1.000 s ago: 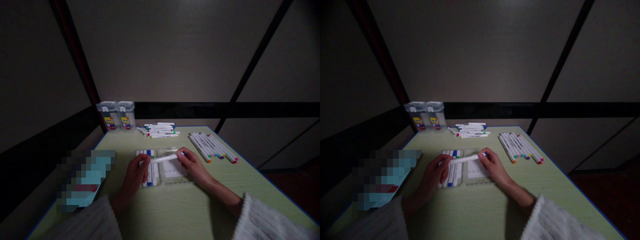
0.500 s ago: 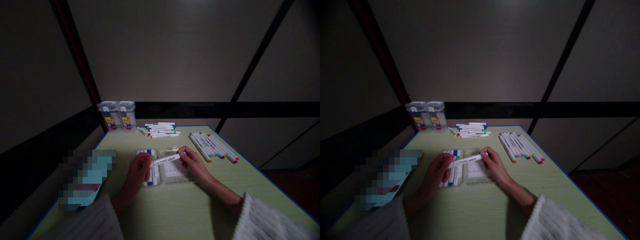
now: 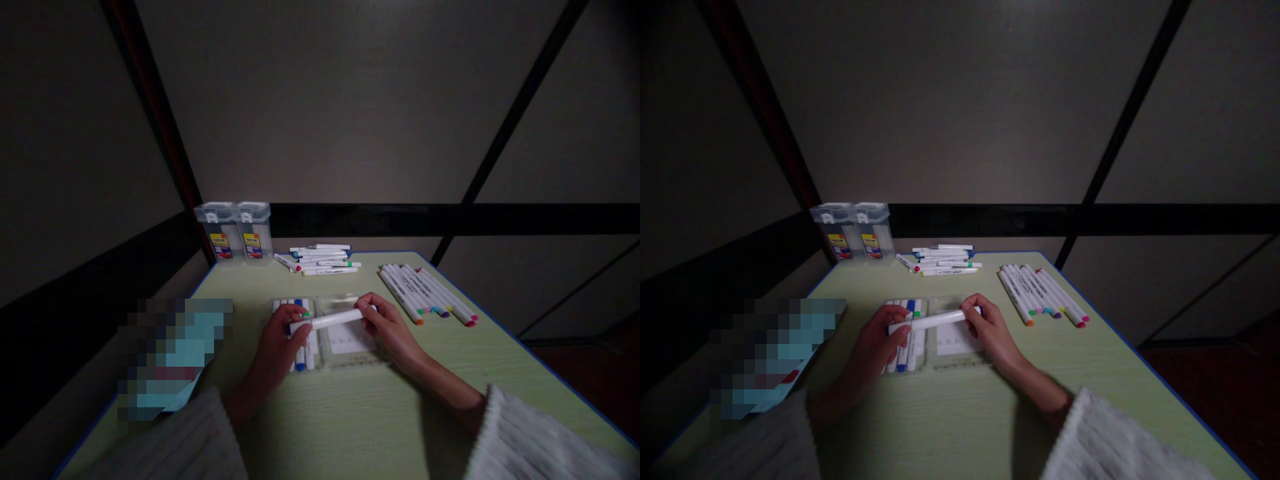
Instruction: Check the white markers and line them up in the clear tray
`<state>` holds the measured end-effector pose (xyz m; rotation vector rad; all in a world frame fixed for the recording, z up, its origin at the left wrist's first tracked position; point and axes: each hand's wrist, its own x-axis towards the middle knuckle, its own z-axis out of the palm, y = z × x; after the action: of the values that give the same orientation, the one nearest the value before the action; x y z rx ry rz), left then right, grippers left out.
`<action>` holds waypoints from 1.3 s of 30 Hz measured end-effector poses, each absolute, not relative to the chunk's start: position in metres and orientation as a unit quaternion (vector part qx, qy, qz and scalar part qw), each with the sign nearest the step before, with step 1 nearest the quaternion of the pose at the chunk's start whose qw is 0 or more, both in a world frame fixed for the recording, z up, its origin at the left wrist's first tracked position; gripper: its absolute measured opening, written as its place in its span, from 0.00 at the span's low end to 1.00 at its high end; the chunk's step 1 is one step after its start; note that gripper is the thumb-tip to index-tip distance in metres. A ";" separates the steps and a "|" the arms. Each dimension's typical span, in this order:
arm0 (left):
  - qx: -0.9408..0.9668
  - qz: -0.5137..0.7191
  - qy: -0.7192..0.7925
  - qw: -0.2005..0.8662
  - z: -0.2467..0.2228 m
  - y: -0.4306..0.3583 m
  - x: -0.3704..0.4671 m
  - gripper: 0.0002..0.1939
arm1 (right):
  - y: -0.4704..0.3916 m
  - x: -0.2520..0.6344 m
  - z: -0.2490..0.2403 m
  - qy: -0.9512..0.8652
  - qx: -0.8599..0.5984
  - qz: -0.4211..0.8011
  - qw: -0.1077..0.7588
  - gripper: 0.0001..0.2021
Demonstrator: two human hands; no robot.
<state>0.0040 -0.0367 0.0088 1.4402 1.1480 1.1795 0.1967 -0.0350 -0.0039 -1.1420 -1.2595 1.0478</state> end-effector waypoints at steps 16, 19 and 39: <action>0.548 0.466 0.460 0.521 0.014 -0.042 0.006 0.21 | -0.037 0.196 -0.001 -0.557 -0.486 0.432 0.517 0.19; 0.549 0.464 0.457 0.523 0.014 -0.042 0.005 0.23 | -0.038 0.195 0.001 -0.564 -0.488 0.423 0.515 0.18; 0.542 0.472 0.475 0.509 0.013 -0.041 0.004 0.22 | -0.041 0.194 0.004 -0.565 -0.451 0.443 0.530 0.10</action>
<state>0.0037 -0.0407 0.0126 1.3050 1.1436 1.1367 0.1942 -0.0409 0.0038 -1.0763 -1.3481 1.0579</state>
